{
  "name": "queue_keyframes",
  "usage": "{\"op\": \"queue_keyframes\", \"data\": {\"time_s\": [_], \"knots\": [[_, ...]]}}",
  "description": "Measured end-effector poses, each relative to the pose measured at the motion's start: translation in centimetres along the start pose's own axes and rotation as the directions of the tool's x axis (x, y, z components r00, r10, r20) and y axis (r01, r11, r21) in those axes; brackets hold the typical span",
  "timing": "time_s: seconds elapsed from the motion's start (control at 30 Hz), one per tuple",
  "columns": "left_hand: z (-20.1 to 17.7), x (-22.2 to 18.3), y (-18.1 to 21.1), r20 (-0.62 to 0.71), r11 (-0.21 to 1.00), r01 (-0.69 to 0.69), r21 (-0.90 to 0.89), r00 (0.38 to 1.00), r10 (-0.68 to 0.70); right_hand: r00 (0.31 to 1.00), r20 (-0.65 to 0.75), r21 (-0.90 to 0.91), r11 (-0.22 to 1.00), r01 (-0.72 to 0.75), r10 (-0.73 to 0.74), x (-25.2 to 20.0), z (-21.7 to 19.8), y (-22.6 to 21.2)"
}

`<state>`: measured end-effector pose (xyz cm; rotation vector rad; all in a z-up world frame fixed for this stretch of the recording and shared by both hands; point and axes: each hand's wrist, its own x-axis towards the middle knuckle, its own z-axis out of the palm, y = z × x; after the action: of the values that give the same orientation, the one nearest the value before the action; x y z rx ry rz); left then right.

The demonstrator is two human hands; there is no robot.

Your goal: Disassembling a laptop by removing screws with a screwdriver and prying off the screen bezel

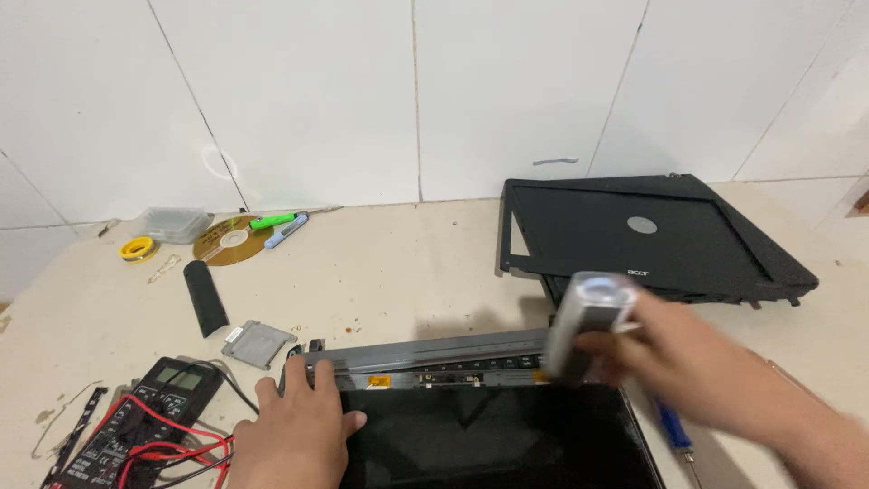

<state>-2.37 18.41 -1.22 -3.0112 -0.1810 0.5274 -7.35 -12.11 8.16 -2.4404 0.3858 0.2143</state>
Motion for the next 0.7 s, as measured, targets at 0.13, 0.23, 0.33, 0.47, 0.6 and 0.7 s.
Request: {"op": "queue_keyframes", "data": {"time_s": [0.13, 0.23, 0.33, 0.47, 0.6, 0.7], "knots": [[-0.2, -0.4, 0.0, 0.014, 0.999, -0.004, -0.034, 1.000, 0.004, 0.974, -0.069, 0.079, 0.975, -0.209, 0.215, -0.1, -0.9, 0.2], [0.0, -0.5, 0.5, -0.019, 1.000, -0.002, 0.023, 1.000, 0.002, 1.000, -0.021, 0.086, 0.996, -0.019, 0.021, 0.8, 0.7, 1.4], [-0.1, -0.5, 0.6, 0.040, 0.998, 0.035, 0.060, 0.998, -0.037, 0.999, 0.021, 0.148, 0.989, -0.028, 0.026, 0.8, 0.9, 1.0], [-0.1, -0.5, 0.5, 0.056, 0.998, 0.042, 0.046, 0.997, -0.044, 0.985, -0.045, 0.047, 0.986, -0.161, 0.164, -0.2, -2.3, 0.8], [0.7, -0.1, 0.7, 0.021, 0.996, 0.049, 0.081, 0.998, -0.051, 0.999, -0.040, 0.151, 0.989, 0.004, 0.002, 0.8, -0.4, 2.8], [2.1, 0.6, 0.5, -0.057, 0.992, 0.065, 0.106, 0.997, -0.059, 0.987, 0.036, 0.479, 0.864, -0.157, 0.159, -0.4, 2.3, -1.0]]}}
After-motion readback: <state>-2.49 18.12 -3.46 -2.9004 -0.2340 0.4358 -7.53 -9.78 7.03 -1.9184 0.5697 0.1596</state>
